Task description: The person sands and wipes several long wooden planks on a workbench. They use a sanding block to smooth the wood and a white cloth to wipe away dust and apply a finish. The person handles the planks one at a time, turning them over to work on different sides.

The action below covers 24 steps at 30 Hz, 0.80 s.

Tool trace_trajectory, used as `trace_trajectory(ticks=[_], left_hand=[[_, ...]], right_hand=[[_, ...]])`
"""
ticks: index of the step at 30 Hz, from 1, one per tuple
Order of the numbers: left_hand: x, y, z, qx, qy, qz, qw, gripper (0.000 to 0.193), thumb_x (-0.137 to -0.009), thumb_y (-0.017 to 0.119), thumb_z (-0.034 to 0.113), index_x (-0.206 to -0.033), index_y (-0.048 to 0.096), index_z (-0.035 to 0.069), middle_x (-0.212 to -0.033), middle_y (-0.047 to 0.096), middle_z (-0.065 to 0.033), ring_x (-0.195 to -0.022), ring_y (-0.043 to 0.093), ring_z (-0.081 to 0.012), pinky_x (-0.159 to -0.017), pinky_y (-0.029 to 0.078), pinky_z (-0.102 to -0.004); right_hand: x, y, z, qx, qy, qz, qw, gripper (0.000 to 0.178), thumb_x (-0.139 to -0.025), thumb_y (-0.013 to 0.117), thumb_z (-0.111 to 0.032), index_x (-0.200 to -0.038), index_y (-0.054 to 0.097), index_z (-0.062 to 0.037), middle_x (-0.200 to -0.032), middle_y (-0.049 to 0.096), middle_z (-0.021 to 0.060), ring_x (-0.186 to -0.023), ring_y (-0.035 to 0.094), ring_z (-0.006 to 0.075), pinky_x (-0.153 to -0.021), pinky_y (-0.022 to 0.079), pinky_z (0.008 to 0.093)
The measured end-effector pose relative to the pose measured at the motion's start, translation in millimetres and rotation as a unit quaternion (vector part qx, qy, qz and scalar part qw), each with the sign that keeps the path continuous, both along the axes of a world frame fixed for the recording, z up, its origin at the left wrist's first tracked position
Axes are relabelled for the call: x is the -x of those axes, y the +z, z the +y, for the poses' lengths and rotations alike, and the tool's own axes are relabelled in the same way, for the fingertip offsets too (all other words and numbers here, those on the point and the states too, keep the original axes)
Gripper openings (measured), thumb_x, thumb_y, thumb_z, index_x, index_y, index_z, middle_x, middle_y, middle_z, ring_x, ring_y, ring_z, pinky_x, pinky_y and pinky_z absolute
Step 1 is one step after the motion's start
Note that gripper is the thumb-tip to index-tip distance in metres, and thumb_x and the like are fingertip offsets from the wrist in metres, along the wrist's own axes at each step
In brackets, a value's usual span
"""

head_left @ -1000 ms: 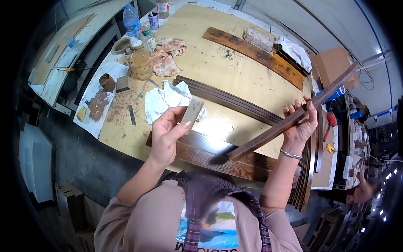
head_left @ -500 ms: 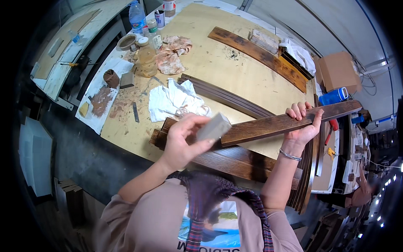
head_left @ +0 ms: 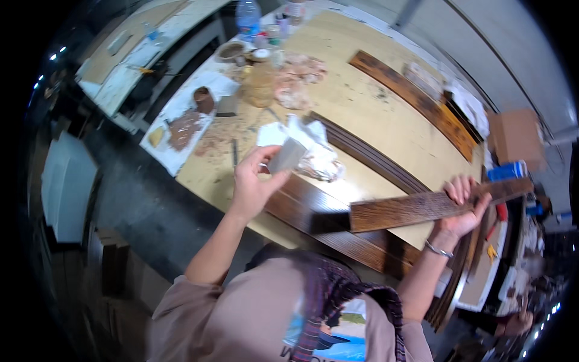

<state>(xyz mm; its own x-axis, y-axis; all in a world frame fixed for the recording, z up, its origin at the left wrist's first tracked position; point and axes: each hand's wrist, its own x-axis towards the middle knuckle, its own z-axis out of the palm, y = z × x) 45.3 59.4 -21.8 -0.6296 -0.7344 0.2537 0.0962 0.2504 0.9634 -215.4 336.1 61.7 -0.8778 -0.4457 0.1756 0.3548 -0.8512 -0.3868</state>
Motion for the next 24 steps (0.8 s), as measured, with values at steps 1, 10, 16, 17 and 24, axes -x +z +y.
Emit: trace_trajectory(ticks=[1, 10, 16, 17, 24], left_hand=[[-6.9, -14.6, -20.3, -0.02, 0.046, -0.015, 0.999, 0.044, -0.075, 0.074, 0.001, -0.117, 0.062, -0.001, -0.104, 0.062, -0.0071, -0.087, 0.06, -0.0137, -0.074, 0.049, -0.0268], [-88.2, -127.7, -156.6, 0.197, 0.32, -0.404, 0.834, 0.043, -0.077, 0.074, 0.022, -0.116, 0.06, 0.01, -0.113, 0.061, -0.0094, -0.109, 0.056, -0.0329, -0.09, 0.046, -0.0438], [-50.7, -78.9, -113.0, 0.032, 0.164, -0.146, 0.975, 0.04, -0.082, 0.07, 0.008, -0.12, 0.06, 0.003, -0.109, 0.065, -0.0112, -0.104, 0.061, -0.0219, -0.091, 0.048, -0.0351], [-34.0, -50.3, -92.4, 0.002, 0.079, -0.128, 0.989, 0.036, -0.084, 0.067, 0.004, -0.119, 0.06, 0.0, -0.107, 0.066, -0.0096, -0.098, 0.061, -0.0181, -0.087, 0.048, -0.0324], [33.2, 59.4, 10.7, 0.06, -0.32, -0.103, 0.94, 0.037, -0.081, 0.073, 0.006, -0.115, 0.061, -0.003, -0.101, 0.069, -0.0121, -0.093, 0.065, -0.017, -0.086, 0.05, -0.0294]], right_hand=[[0.5, 0.3, -0.2, 0.022, -0.003, -0.009, 1.0, 0.042, -0.09, 0.062, -0.039, -0.094, 0.058, 0.0026, -0.068, 0.031, -0.0007, -0.059, 0.032, 0.0112, -0.052, 0.031, 0.0267], [0.0, -0.2, -18.2, 0.017, 0.024, 0.01, 1.0, 0.032, -0.09, 0.062, -0.026, -0.104, 0.056, 0.0024, -0.07, 0.032, 0.0002, -0.063, 0.034, 0.012, -0.061, 0.033, 0.0265], [-13.7, 3.1, -41.2, -0.011, 0.029, 0.069, 0.997, 0.037, -0.091, 0.062, -0.029, -0.114, 0.056, -0.001, -0.072, 0.034, 0.0012, -0.067, 0.036, 0.0138, -0.066, 0.035, 0.0304], [-14.7, 4.0, -41.7, -0.022, 0.018, 0.082, 0.996, 0.038, -0.091, 0.062, -0.029, -0.116, 0.056, -0.0012, -0.073, 0.035, 0.0016, -0.067, 0.037, 0.0139, -0.068, 0.035, 0.0306], [-30.3, 3.1, -42.6, -0.05, 0.013, 0.118, 0.992, 0.043, -0.089, 0.063, -0.023, -0.127, 0.052, -0.0052, -0.085, 0.043, 0.0057, -0.079, 0.045, 0.0177, -0.092, 0.04, 0.0414]])
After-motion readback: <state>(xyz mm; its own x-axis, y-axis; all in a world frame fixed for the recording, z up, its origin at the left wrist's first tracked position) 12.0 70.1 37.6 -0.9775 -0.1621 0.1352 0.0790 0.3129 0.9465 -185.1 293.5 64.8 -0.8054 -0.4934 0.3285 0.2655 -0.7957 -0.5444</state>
